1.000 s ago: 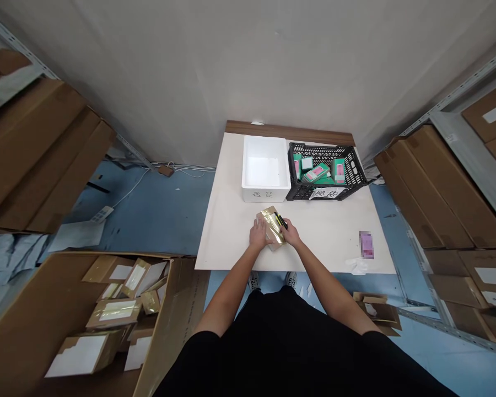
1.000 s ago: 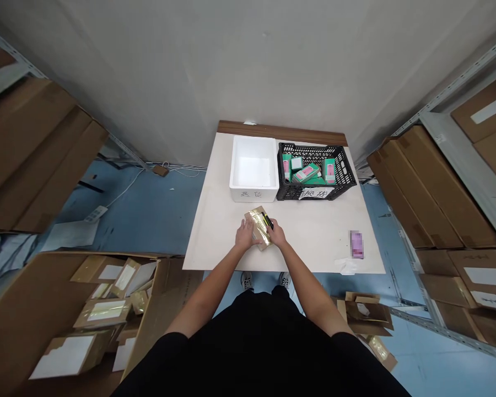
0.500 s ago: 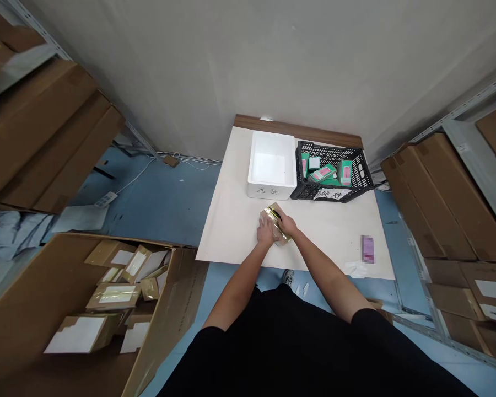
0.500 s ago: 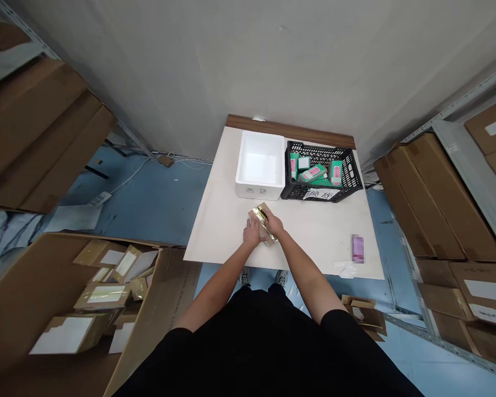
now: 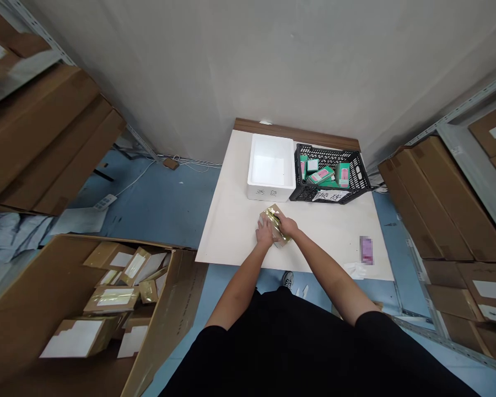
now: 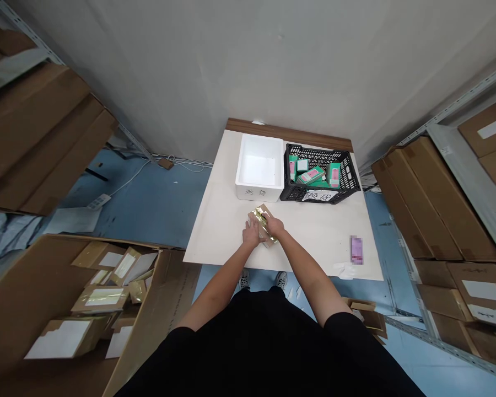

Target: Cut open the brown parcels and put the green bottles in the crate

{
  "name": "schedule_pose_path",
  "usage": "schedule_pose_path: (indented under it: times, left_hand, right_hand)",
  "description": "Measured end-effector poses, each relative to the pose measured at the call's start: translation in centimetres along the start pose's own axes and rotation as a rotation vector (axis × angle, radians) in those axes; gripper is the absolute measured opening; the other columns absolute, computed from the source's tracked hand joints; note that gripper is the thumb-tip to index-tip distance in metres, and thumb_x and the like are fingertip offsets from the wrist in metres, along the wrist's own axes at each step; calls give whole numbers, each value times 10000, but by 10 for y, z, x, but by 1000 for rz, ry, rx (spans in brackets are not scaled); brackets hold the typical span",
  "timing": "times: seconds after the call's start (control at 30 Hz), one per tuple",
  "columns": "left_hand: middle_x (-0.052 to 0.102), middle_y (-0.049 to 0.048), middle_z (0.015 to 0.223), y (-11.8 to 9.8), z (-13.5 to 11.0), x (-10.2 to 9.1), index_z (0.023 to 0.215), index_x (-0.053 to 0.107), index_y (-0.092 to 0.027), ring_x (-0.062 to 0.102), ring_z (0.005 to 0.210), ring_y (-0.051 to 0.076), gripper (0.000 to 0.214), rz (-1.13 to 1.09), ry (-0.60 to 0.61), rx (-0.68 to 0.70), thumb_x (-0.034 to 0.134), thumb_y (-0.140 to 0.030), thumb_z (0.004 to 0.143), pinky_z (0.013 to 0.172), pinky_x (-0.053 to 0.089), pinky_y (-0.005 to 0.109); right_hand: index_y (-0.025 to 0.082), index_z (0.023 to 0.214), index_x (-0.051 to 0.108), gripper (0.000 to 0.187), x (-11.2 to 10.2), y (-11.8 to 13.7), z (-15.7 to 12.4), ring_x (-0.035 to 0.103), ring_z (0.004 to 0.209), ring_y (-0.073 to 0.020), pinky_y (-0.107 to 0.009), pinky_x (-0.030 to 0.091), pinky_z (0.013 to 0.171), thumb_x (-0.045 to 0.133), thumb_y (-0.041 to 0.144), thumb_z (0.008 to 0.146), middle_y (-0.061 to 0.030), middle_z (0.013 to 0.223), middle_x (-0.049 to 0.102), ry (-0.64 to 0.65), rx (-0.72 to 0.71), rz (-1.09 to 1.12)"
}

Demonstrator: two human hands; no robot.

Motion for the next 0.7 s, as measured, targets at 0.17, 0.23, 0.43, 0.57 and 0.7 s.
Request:
schedule_pose_path:
  times: [0.17,0.23,0.43,0.57,0.7]
  left_hand:
    - [-30,87,1838,1,2,1,1757,99,-310,85,1670,433,1249,3,3,-11,789,-714,797,1211,449,542]
    - [-33,77,1839,2,2,1,1758,87,-310,88,1668,432,1259,10,5,-15,787,-719,794,1207,454,540]
    - [-24,54,1842,5,-1,-1,1757,92,-305,93,1664,433,1261,9,2,-23,769,-742,787,1199,459,531]
    - [-16,37,1843,6,-2,-4,1752,114,-333,113,1655,447,1241,21,-12,-26,764,-752,781,1190,463,538]
    - [34,68,1841,6,-4,-7,1751,141,-314,139,1645,454,1207,38,-33,-16,727,-778,803,1185,462,533]
  right_hand:
    - [326,1671,374,740,2,-1,-9,736,1123,-320,-340,526,840,647,260,986,-123,1283,759,73,28,-83]
    - [318,1660,388,810,2,-2,-15,731,1135,-322,-331,526,830,735,272,929,-130,1302,751,99,31,-106]
    - [294,1618,456,711,2,-16,-40,736,1094,-305,-316,526,778,705,309,951,-137,1328,737,189,47,-114]
    - [305,1592,497,629,6,-30,-59,733,1096,-308,-318,527,757,617,250,977,-133,1324,731,229,53,-137]
    - [323,1605,490,687,13,-44,-79,733,1095,-320,-327,531,752,607,183,943,-145,1297,729,276,72,-165]
Point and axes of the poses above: each hand's wrist, its own z-axis towards the middle knuckle, its own x-axis out of the palm, y = z × x, the point moved 8 cm from there along z, towards the middle knuckle
